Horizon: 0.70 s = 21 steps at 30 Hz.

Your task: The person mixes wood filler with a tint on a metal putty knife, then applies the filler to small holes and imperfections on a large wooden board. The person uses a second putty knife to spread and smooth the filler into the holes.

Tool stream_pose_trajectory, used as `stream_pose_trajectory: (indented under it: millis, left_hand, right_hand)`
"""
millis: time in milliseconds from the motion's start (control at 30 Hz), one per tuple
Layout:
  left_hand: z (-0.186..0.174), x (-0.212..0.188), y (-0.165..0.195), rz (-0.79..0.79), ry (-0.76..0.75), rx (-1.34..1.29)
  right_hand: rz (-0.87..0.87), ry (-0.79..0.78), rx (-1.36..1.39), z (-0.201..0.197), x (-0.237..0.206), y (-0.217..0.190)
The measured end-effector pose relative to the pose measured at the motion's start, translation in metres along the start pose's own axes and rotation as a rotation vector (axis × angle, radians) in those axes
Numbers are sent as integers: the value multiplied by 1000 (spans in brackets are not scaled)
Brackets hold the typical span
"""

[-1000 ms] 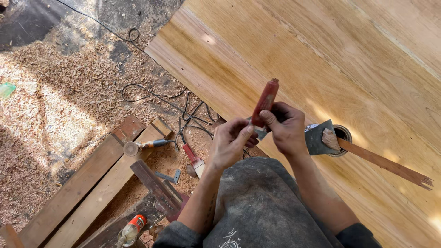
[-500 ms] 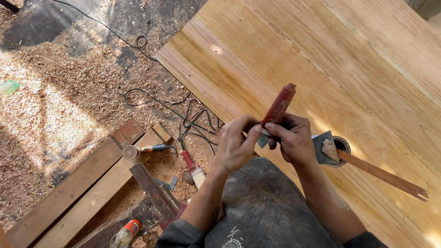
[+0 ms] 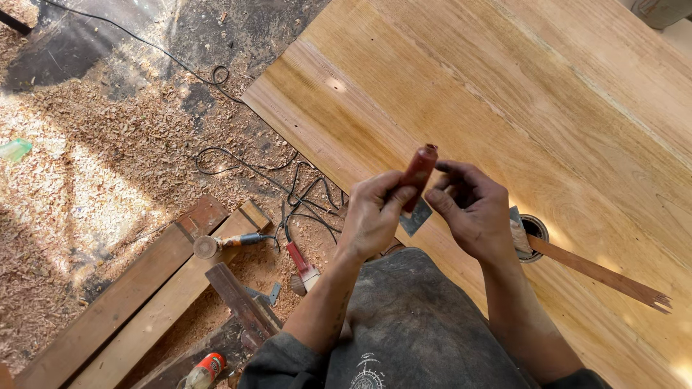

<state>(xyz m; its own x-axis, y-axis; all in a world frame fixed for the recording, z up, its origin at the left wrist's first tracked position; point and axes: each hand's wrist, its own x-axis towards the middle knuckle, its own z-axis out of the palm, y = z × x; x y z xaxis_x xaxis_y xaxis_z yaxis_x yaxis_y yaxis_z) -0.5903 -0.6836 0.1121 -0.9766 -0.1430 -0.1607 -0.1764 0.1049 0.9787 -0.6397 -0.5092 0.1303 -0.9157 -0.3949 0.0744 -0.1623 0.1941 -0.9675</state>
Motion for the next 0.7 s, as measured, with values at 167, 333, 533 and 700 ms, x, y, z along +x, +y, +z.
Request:
stream_pose_trajectory:
  millis: [167,333,533,700]
  left_hand:
    - [9,-3,9,36,-108,-157]
    - [-5,3,10,189,-208,-215]
    - [-6,14,0,72,-384,-411]
    - [-12,26,-25,-124,-133,-692]
  right_hand:
    - [0,58,304,7,4,-4]
    - [-1,55,316,10,5,-15]
    - [-1,15,193,13,7,-11]
    - [177,-40,-243,4,1,39]
